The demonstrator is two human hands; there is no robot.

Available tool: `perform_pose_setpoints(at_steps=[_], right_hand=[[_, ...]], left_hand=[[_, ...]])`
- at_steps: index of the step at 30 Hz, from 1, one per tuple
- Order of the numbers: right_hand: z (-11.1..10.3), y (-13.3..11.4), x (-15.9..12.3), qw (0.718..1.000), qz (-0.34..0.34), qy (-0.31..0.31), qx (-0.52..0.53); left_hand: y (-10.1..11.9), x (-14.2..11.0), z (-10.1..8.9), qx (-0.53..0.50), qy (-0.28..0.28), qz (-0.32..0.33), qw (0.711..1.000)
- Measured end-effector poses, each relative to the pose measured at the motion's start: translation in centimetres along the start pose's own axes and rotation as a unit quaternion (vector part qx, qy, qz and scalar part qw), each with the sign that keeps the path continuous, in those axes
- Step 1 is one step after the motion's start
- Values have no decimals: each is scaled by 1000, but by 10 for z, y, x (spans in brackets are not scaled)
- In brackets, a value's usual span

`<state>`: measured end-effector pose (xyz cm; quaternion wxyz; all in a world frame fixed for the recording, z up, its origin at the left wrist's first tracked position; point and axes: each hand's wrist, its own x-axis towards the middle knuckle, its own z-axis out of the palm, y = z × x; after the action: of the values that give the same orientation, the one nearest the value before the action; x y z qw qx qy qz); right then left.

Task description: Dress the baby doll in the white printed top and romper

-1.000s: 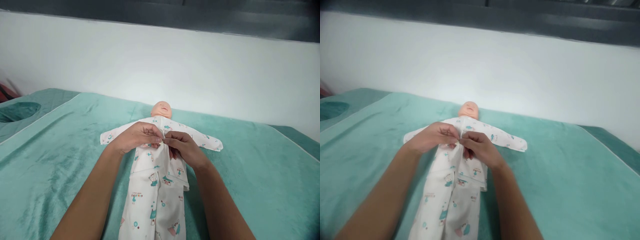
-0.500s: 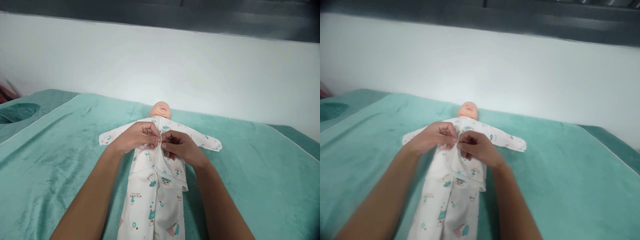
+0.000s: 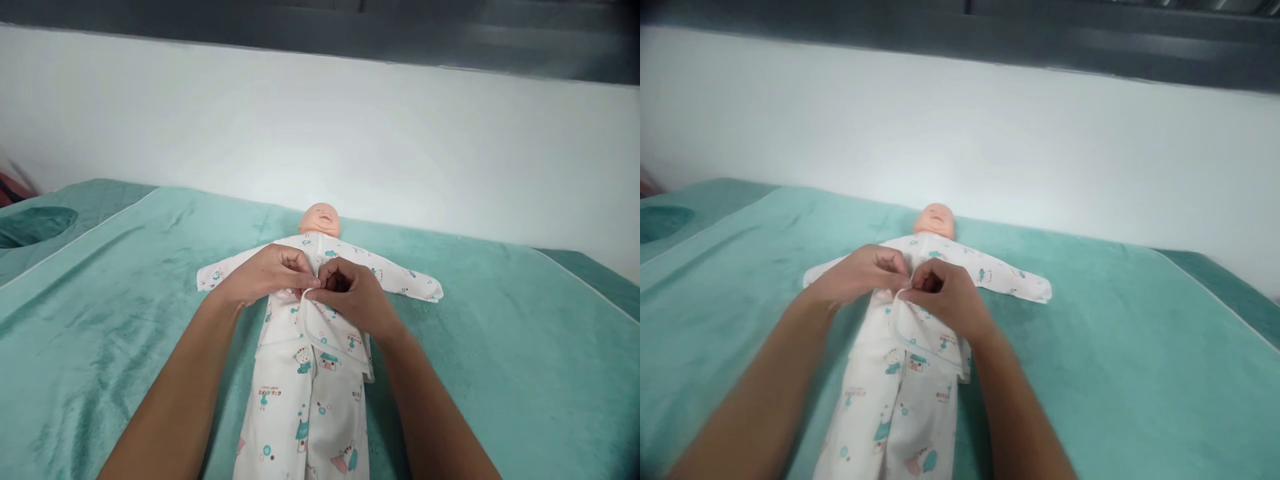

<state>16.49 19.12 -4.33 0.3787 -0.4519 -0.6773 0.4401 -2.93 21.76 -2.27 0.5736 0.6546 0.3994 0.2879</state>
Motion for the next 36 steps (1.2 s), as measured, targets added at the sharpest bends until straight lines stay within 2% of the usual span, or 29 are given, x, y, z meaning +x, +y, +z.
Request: perform_pose_setpoints(at_steps=[8, 19, 26, 30, 36], right_hand=[[1, 4, 3, 1000, 1, -9, 2], [-8, 8, 2, 998, 5, -52, 38], [-8, 9, 3, 998, 0, -56, 39], [-8, 10, 5, 997, -2, -53, 53], [-10, 15, 7, 994, -9, -60, 93]], left_hand=[[6, -5, 0, 12, -39, -3, 999], [2, -6, -4, -6, -52, 7, 999], [0, -4, 1, -7, -34, 27, 999], [-2, -2, 2, -23, -43, 29, 998], [-4, -1, 3, -33, -24, 44, 998]])
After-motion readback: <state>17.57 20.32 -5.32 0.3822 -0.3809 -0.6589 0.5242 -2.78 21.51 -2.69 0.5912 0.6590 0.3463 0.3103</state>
